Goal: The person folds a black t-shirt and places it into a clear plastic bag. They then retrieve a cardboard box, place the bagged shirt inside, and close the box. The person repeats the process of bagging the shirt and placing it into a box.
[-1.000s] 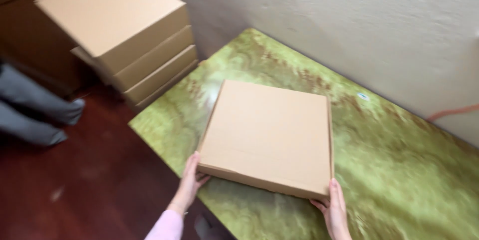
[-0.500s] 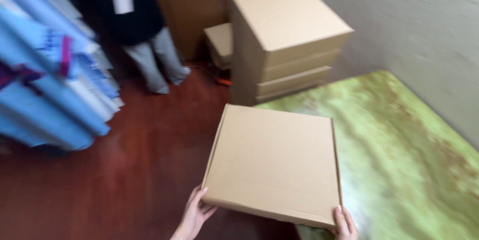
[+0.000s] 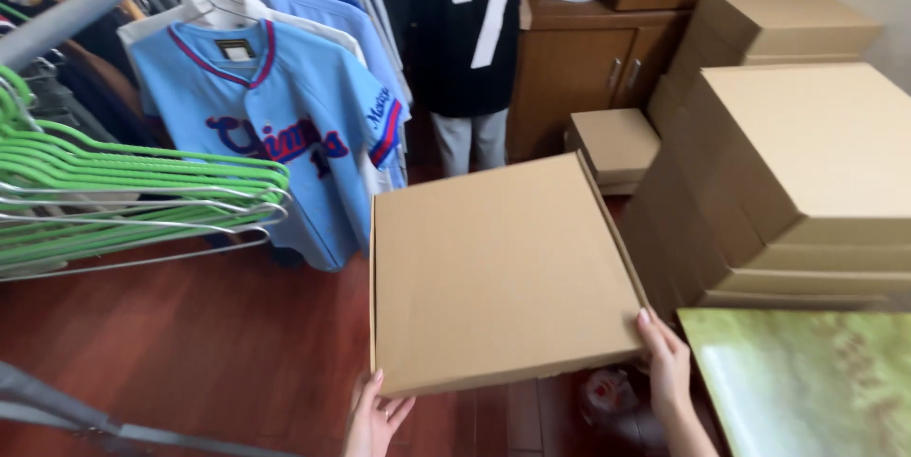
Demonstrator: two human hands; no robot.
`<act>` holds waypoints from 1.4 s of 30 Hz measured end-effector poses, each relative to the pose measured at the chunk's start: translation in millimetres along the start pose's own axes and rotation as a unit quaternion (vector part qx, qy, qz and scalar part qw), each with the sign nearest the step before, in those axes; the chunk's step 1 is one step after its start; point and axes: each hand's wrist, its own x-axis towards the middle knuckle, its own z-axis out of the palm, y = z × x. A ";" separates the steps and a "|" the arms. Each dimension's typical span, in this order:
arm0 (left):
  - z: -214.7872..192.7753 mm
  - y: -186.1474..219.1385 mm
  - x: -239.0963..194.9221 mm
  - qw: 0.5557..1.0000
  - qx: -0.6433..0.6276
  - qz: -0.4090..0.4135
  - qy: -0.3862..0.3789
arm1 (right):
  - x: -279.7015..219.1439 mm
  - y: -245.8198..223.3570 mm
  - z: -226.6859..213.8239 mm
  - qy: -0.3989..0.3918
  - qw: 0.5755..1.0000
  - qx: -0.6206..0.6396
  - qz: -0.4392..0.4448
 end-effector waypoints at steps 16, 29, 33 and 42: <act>280.4 62.6 20.7 0.979 0.050 0.193 -0.034 | 207.5 -141.1 81.7 -0.035 0.982 0.105 -0.154; 426.3 67.7 89.3 0.972 -0.017 0.232 0.010 | 264.3 -245.2 127.1 0.033 0.984 0.096 -0.144; 468.4 72.7 118.4 0.977 0.014 0.210 -0.035 | 235.7 -280.7 112.3 0.072 0.980 0.097 -0.159; 656.0 55.6 141.8 0.965 0.119 0.111 -0.204 | 173.4 -344.9 71.6 0.269 0.942 0.009 -0.201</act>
